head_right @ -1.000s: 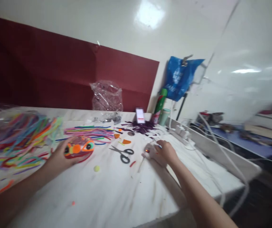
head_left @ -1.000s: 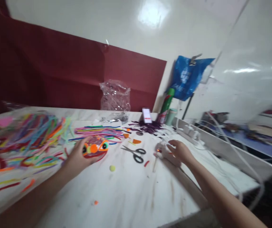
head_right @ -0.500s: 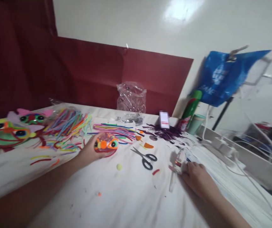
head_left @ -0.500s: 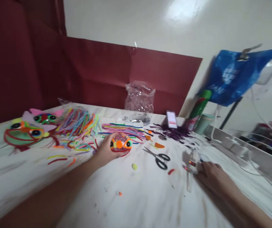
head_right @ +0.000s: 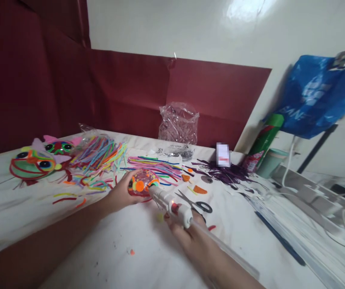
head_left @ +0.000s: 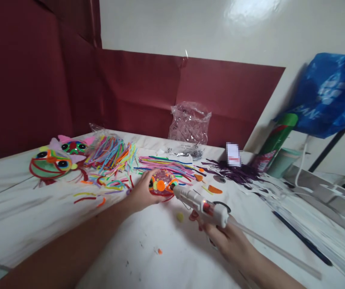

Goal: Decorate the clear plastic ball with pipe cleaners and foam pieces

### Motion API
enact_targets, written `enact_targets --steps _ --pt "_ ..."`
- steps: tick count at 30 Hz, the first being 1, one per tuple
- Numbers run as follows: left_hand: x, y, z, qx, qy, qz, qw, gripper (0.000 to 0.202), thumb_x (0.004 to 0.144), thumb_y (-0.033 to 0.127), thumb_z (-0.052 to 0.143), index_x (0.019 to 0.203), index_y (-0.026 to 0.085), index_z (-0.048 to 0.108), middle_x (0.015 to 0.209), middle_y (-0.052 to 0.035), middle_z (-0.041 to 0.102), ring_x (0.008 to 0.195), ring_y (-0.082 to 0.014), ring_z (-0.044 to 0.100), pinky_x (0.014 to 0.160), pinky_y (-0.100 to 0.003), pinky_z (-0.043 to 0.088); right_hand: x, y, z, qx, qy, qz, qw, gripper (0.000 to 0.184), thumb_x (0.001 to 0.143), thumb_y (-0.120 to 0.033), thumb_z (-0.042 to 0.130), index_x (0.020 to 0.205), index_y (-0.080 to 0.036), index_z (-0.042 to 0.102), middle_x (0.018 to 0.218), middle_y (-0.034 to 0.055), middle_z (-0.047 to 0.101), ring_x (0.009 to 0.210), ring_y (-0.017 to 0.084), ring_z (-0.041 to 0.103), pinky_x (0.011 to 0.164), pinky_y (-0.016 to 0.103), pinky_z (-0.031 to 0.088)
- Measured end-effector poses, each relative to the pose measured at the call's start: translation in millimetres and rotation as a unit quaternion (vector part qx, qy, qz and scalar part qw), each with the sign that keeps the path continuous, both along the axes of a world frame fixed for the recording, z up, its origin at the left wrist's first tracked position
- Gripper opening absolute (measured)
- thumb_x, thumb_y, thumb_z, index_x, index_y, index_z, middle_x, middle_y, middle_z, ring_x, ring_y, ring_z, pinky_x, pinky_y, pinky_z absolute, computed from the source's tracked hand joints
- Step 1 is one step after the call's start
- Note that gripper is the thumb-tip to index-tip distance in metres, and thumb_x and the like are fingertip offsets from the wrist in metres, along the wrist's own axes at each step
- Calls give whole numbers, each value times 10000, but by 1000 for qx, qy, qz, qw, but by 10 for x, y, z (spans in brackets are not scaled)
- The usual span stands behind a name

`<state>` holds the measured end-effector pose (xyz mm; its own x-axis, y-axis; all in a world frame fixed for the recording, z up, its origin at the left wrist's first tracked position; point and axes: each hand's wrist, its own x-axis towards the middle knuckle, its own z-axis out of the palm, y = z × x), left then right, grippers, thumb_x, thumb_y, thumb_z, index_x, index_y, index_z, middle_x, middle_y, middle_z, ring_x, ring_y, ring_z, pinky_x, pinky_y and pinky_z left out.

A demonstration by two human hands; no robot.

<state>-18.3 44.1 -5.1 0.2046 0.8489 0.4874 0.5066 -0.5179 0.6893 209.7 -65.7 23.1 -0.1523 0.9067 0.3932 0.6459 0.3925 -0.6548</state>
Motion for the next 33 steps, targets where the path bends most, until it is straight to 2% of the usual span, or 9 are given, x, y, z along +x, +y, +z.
enact_targets --steps 6,10,16,20,25,33 --pt "-4 71 -65 12 16 -8 1000 840 559 371 774 1290 243 381 1275 -91 465 1189 -277 462 998 -411 396 -40 19 -142 22 7 14 1000 171 803 -325 473 737 -222 592 666 36 638 601 185 588 551 256 483" --pt "4 86 -100 22 21 -7 999 864 552 407 773 1300 257 368 1283 -86 450 1196 -284 452 993 -408 396 -31 45 -218 16 16 56 998 124 803 -269 465 733 -217 553 678 23 625 602 170 597 573 243 480" --pt "7 59 -61 26 33 -11 999 846 565 415 766 1291 248 367 1275 -87 454 1199 -278 446 1007 -409 382 -43 77 -207 10 2 75 997 100 818 -253 465 731 -212 492 644 1 571 563 145 561 522 223 434" --pt "13 40 -33 18 33 -11 999 843 566 429 765 1288 245 369 1279 -89 449 1201 -280 447 1005 -403 387 -55 89 -216 27 -9 64 998 93 802 -220 468 709 -215 467 628 -7 540 554 141 548 513 225 418" --pt "11 42 -35 23 37 -14 999 851 568 415 764 1298 243 360 1285 -88 443 1206 -281 442 1008 -396 386 -87 79 -200 37 -14 65 997 88 774 -197 464 688 -215 463 651 3 559 592 152 560 563 242 434" --pt "11 23 -12 19 39 -16 999 837 573 418 757 1291 238 366 1279 -91 447 1198 -279 448 1006 -411 382 -86 47 -167 57 -35 60 996 108 785 -181 445 684 -218 444 627 -2 535 579 145 546 510 221 406"
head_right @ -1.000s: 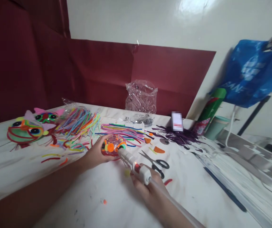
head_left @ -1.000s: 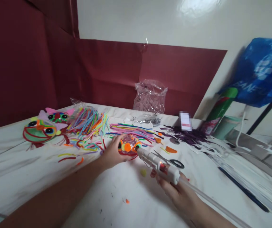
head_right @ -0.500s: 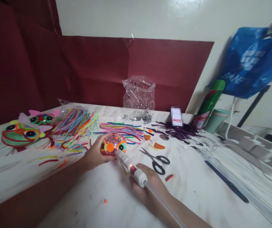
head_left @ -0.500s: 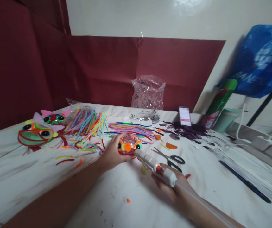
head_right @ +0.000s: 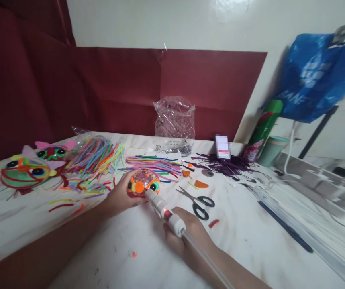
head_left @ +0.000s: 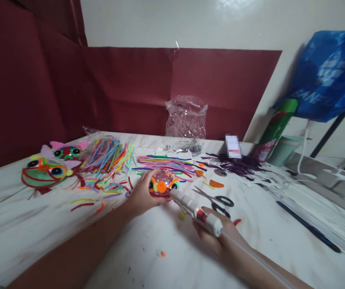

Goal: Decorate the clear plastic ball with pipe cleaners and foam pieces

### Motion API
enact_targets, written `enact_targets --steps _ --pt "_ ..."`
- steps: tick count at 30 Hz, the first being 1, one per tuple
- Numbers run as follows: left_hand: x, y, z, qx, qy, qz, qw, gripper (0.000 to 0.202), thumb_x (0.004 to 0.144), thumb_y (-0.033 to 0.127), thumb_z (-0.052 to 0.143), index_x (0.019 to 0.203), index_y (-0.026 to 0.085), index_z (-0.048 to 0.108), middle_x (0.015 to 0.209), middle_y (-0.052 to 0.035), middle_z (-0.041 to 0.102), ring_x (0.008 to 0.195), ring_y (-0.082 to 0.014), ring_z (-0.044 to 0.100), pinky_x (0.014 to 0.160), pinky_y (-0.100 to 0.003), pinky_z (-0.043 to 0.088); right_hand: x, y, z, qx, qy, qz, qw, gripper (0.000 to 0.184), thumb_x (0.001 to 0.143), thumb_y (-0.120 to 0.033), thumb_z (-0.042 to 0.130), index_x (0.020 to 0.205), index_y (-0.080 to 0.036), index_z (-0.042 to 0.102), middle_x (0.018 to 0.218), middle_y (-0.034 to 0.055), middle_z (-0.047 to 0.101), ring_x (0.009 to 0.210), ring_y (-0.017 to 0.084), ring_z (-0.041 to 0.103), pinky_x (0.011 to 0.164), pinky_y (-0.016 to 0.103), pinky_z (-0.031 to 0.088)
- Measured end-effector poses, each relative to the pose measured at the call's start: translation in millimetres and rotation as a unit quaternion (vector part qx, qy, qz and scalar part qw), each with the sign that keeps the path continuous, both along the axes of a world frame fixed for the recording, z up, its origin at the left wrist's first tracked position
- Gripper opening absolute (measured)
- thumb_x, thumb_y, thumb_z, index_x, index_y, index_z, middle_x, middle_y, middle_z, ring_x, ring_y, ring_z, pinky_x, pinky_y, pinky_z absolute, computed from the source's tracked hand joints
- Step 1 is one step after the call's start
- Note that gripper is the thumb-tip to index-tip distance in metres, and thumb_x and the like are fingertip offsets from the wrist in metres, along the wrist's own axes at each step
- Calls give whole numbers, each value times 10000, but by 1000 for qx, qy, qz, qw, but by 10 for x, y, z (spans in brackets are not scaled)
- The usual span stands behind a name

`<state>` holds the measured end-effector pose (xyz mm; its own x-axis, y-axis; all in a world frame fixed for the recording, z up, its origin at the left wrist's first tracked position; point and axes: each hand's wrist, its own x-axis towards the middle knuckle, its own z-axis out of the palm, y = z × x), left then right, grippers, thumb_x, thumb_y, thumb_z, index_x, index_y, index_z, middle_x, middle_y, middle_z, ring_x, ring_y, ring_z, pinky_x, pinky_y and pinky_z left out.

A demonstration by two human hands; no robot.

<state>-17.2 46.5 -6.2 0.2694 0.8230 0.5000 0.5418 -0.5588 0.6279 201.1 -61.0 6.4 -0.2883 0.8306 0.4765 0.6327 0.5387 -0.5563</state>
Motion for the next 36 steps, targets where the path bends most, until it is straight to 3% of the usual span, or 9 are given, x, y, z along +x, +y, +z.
enact_targets --steps 29,36 --pt "-9 26 -37 16 -6 -10 1000 847 568 401 770 1299 258 366 1289 -75 450 1198 -271 455 1003 -398 394 -14 -2 32 -32 8 -11 999 151 776 -226 424 626 -221 403 572 -9 505 513 134 521 473 213 399" --pt "-8 20 -30 9 -9 -4 1000 845 574 402 767 1300 250 363 1290 -83 450 1201 -283 452 1000 -418 392 -6 1 14 3 -3 -5 1000 104 767 -196 421 665 -216 429 589 -7 522 525 137 532 468 212 400"
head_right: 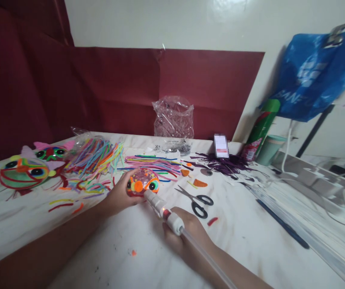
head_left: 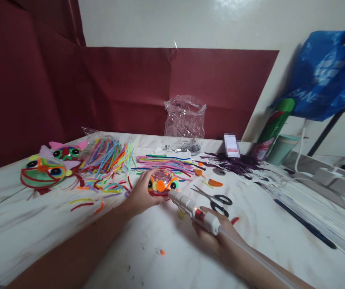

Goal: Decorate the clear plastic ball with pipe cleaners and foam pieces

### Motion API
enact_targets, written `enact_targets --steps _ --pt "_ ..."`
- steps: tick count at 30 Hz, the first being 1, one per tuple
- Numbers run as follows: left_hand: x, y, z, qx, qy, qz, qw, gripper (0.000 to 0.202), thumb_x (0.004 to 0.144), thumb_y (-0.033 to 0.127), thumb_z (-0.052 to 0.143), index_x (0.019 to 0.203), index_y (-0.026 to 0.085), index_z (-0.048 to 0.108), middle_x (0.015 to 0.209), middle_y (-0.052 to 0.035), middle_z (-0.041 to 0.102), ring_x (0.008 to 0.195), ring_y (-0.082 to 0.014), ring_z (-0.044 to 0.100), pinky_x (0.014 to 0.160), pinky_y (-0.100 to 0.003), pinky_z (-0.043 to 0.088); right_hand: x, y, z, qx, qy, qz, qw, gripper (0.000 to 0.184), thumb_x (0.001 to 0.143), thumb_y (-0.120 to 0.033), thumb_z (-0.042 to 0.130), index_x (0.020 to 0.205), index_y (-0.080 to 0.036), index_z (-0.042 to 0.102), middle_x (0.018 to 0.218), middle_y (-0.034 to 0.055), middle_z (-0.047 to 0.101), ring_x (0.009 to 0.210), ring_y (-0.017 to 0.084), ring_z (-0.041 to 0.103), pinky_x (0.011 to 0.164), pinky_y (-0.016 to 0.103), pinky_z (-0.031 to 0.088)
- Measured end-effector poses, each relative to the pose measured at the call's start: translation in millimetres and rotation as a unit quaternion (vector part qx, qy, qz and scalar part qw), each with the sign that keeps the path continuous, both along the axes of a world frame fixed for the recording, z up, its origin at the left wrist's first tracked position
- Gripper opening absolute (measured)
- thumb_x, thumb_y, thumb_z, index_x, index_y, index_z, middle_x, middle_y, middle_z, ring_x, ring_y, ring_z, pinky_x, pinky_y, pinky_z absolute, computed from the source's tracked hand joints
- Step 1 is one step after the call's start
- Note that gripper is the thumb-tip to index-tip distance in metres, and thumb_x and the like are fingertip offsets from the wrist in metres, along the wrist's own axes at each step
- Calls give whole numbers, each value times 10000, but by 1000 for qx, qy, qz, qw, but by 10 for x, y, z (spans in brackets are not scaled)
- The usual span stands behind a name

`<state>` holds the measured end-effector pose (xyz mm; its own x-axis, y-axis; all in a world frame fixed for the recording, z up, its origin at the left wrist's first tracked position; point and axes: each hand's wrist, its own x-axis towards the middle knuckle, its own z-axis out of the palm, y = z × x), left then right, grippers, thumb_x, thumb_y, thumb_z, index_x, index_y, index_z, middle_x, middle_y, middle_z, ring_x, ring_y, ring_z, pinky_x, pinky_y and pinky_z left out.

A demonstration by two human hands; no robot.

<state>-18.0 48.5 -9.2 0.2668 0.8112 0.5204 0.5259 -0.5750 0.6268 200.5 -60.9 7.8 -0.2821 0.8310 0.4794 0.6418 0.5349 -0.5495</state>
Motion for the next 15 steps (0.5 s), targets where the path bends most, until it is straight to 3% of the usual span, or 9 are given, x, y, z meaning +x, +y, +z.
enact_targets --steps 15 --pt "10 -22 32 -13 0 -4 1000 841 575 420 765 1297 258 367 1287 -85 449 1191 -285 462 990 -418 400 12 -6 21 1 -13 12 1000 140 779 -191 413 643 -219 398 576 -14 490 504 125 495 465 213 380"
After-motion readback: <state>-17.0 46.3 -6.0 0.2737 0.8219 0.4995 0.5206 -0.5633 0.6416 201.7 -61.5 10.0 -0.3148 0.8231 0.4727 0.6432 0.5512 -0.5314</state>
